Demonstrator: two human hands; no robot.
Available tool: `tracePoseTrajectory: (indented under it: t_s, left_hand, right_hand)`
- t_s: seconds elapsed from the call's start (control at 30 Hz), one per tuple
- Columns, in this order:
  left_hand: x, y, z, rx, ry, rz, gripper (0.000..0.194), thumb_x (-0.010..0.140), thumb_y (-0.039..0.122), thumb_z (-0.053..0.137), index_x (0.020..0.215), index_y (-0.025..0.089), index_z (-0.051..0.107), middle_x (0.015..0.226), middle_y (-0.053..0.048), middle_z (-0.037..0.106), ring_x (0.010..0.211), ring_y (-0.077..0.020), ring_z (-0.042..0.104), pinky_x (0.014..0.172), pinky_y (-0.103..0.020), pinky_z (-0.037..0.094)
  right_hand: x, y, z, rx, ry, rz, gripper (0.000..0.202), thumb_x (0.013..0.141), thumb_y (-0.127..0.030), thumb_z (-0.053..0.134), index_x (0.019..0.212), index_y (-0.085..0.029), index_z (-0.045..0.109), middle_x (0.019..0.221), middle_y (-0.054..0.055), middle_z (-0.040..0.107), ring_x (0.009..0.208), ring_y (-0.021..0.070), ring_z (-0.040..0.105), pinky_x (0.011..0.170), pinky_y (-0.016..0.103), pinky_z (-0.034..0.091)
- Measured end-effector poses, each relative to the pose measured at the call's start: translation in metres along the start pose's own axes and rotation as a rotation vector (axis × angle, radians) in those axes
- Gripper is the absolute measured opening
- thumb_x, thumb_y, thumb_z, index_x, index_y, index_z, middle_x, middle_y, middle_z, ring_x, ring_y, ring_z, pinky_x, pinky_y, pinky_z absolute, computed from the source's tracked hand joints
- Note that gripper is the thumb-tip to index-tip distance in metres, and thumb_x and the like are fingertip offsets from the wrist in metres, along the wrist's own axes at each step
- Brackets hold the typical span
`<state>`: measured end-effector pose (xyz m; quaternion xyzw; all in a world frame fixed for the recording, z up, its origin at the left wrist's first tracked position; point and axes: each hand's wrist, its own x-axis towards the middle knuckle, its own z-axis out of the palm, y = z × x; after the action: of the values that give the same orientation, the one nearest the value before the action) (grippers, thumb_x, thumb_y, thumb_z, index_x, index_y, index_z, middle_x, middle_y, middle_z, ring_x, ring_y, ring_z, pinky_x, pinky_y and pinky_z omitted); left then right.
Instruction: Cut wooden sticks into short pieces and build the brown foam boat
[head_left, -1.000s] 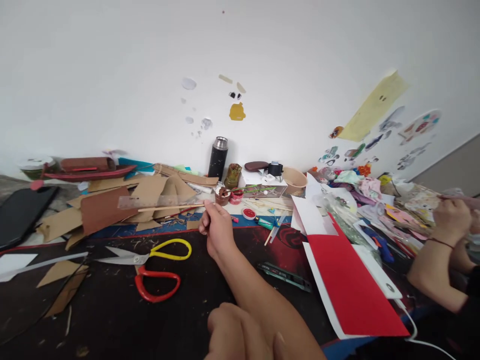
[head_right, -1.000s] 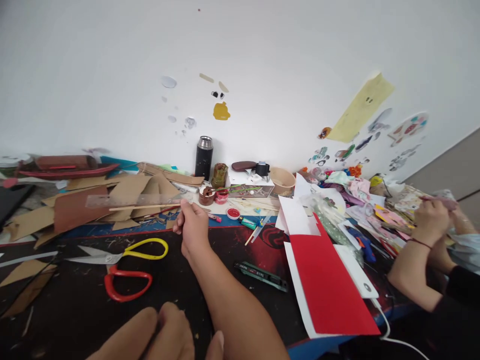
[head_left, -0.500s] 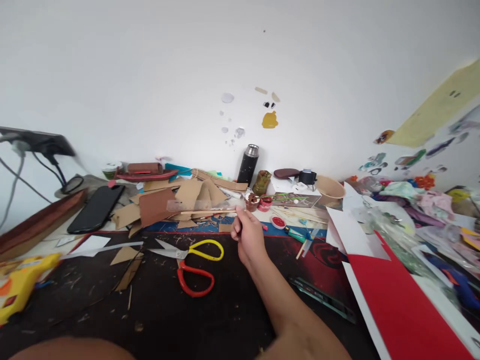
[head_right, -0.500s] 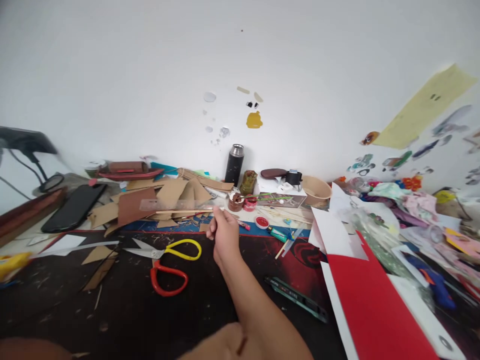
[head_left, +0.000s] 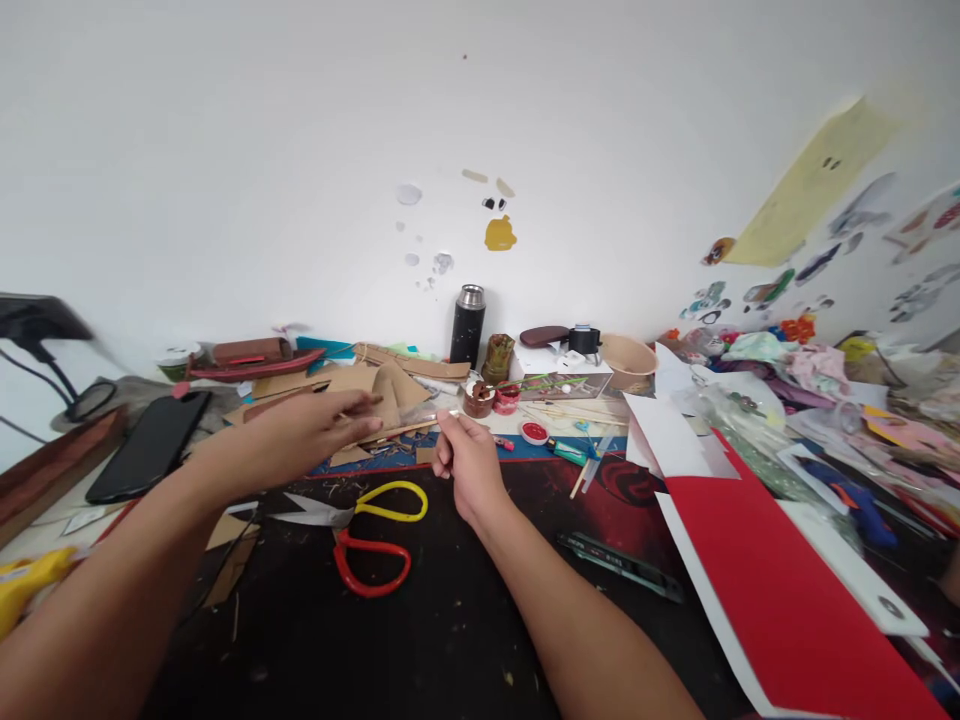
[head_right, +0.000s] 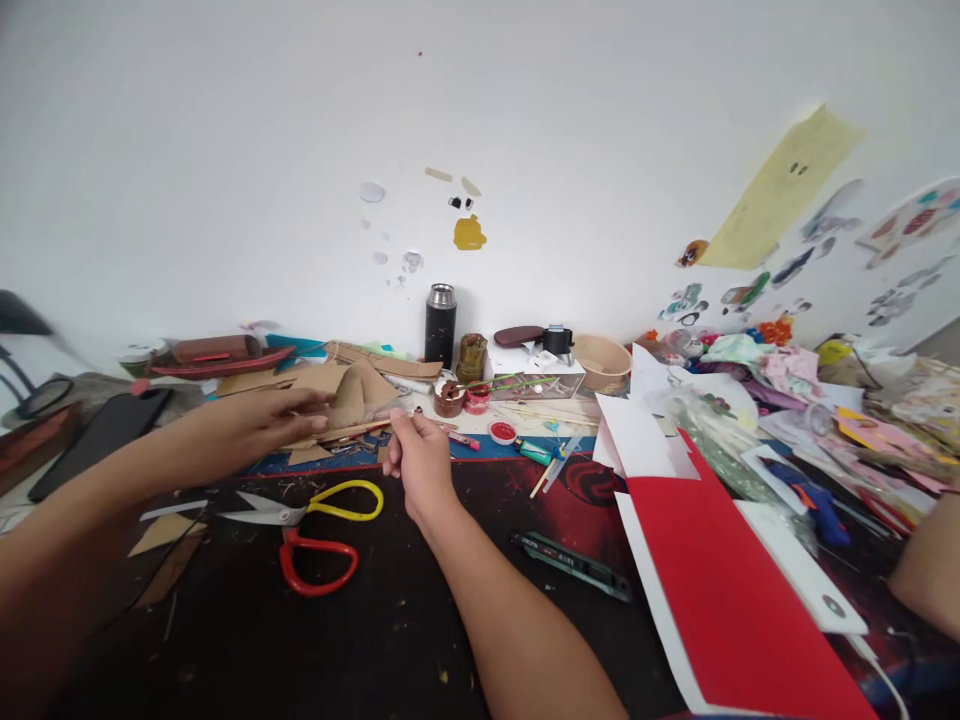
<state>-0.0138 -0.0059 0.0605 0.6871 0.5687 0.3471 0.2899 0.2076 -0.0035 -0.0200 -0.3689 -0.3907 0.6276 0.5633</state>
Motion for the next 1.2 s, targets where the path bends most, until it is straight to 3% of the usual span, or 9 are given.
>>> tracePoseTrajectory:
  t_s: [0.13,0.4,0.67,0.77,0.83,0.97,1.0,1.07,1.2]
  left_hand:
    - [-0.004,-0.003,0.006,0.149,-0.280,0.013,0.043,0.084,0.068,0.074,0.071,0.028,0.080,0.068,-0.005,0.074,0.064,-0.0268,0.065,0.058,-0.029,0.044]
    - [-0.011,0.010,0.008,0.001,-0.476,-0.051,0.037,0.084,0.059,0.077,0.079,0.023,0.084,0.075,-0.008,0.079,0.067,-0.0252,0.069,0.059,-0.029,0.048]
    - [-0.008,-0.004,0.021,-0.135,-0.649,-0.134,0.034,0.089,0.059,0.075,0.090,0.026,0.079,0.088,-0.007,0.083,0.081,-0.0284,0.077,0.073,-0.033,0.056]
    - [-0.005,-0.003,0.020,-0.156,-0.610,-0.128,0.038,0.085,0.061,0.079,0.087,0.024,0.080,0.088,-0.008,0.083,0.082,-0.0287,0.076,0.076,-0.035,0.058]
    - [-0.002,-0.002,0.019,-0.236,-0.500,-0.130,0.041,0.080,0.062,0.084,0.086,0.022,0.080,0.088,-0.008,0.083,0.083,-0.0291,0.077,0.080,-0.037,0.060]
    - [0.006,-0.005,0.028,-0.651,0.043,-0.171,0.043,0.071,0.058,0.093,0.088,0.022,0.077,0.088,-0.009,0.084,0.088,-0.0294,0.079,0.085,-0.039,0.063]
    - [0.008,-0.006,0.032,-0.760,0.123,-0.190,0.042,0.070,0.054,0.095,0.090,0.022,0.076,0.088,-0.009,0.085,0.092,-0.0299,0.080,0.087,-0.039,0.064]
    - [0.008,-0.006,0.042,-0.895,0.172,-0.213,0.040,0.070,0.048,0.097,0.089,0.021,0.075,0.090,-0.010,0.085,0.101,-0.0303,0.081,0.091,-0.038,0.063]
    - [0.004,-0.001,0.061,-0.966,0.112,-0.223,0.043,0.066,0.048,0.101,0.086,0.020,0.075,0.090,-0.011,0.085,0.107,-0.0323,0.080,0.093,-0.037,0.063]
  right_hand:
    - [-0.001,-0.001,0.000,-0.013,-0.055,0.016,0.055,0.081,-0.063,0.081,0.065,-0.023,0.047,0.047,-0.009,0.045,0.038,0.0082,0.045,0.039,0.021,0.026]
    - [-0.005,-0.001,0.002,-0.103,-0.202,0.072,0.047,0.084,-0.064,0.078,0.075,-0.021,0.061,0.046,-0.010,0.045,0.038,0.0089,0.045,0.041,0.022,0.026]
    - [-0.005,0.002,0.001,-0.122,-0.233,0.072,0.049,0.083,-0.068,0.077,0.078,-0.021,0.064,0.048,-0.009,0.050,0.038,0.0088,0.047,0.040,0.022,0.028]
    - [-0.003,0.002,0.001,-0.091,-0.242,0.062,0.051,0.083,-0.071,0.075,0.083,-0.021,0.065,0.052,-0.008,0.056,0.039,0.0091,0.051,0.039,0.021,0.027]
    - [-0.003,0.002,0.001,-0.073,-0.242,0.058,0.052,0.084,-0.072,0.074,0.090,-0.020,0.068,0.056,-0.007,0.060,0.041,0.0096,0.055,0.038,0.021,0.027]
    - [-0.005,0.001,0.002,-0.077,-0.238,0.058,0.055,0.086,-0.073,0.073,0.098,-0.019,0.072,0.059,-0.006,0.061,0.042,0.0096,0.058,0.039,0.020,0.027]
    - [-0.005,0.001,0.003,-0.087,-0.247,0.057,0.055,0.086,-0.074,0.073,0.097,-0.019,0.072,0.059,-0.006,0.061,0.042,0.0095,0.058,0.039,0.020,0.027]
    - [-0.008,0.001,0.004,-0.117,-0.276,0.058,0.057,0.084,-0.076,0.073,0.094,-0.020,0.071,0.059,-0.006,0.060,0.042,0.0099,0.057,0.040,0.021,0.028]
    - [-0.011,0.001,0.008,-0.160,-0.312,0.033,0.056,0.083,-0.078,0.073,0.088,-0.022,0.068,0.058,-0.006,0.058,0.044,0.0116,0.054,0.044,0.023,0.034]
